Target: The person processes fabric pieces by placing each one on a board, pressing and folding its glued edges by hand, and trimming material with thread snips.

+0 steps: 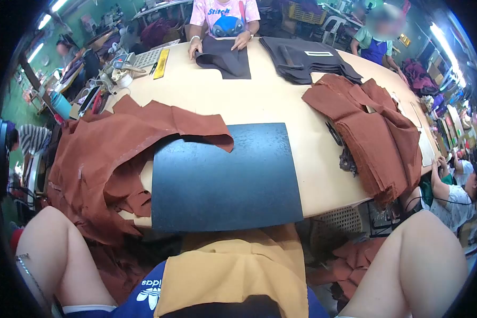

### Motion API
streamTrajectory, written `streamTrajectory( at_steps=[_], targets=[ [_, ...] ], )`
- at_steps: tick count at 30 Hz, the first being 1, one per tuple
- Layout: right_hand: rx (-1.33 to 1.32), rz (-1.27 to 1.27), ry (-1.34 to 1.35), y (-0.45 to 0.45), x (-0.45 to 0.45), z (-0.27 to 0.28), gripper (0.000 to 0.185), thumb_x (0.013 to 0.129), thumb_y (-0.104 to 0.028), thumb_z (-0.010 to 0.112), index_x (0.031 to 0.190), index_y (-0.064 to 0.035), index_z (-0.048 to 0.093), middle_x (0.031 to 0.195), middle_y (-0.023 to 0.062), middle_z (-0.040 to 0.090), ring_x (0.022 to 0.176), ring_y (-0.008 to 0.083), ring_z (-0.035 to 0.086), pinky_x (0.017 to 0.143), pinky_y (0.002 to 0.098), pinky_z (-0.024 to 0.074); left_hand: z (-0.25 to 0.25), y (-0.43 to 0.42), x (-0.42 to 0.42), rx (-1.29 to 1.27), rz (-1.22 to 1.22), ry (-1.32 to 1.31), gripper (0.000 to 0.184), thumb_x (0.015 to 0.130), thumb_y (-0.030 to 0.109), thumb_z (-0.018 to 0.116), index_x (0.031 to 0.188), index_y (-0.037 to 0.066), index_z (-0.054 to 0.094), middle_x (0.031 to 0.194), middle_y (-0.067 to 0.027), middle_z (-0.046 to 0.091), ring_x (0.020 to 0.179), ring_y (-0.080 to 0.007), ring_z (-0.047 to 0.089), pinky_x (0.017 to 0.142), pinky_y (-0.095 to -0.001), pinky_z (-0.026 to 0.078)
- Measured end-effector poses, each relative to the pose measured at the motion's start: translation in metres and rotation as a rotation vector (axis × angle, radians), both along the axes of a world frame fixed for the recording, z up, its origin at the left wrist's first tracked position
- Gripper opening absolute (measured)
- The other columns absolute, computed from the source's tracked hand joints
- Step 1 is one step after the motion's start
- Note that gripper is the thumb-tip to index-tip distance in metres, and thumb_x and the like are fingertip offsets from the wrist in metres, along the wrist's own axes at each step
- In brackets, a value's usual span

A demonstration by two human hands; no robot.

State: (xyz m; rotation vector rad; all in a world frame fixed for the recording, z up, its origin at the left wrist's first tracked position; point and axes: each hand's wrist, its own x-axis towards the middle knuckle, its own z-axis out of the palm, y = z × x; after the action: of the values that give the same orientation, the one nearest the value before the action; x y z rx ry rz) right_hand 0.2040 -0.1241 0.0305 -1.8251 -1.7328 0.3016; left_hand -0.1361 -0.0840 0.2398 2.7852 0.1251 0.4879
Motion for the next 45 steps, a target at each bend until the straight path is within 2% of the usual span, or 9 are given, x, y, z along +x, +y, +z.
streamTrajectory(
  at_steps=[45],
  targets=[
    [-0.02,0.011,-0.061,-0.002,0.008,-0.003,0.028,0.101,-0.022,0.048,0.115,-0.0017,0.062,0.109,0.0088,0.063,0.103,0.0197,0.06,0.097,0.0372,0.0462,-0.014,-0.016,-0.017,-0.018,0.023,-0.07,0.035,0.086,0.021,0.07,0.115,0.006,0.059,0.101,-0.013,0.064,0.092,-0.027,0.062,0.081,-0.0406,0.048]
  ],
)
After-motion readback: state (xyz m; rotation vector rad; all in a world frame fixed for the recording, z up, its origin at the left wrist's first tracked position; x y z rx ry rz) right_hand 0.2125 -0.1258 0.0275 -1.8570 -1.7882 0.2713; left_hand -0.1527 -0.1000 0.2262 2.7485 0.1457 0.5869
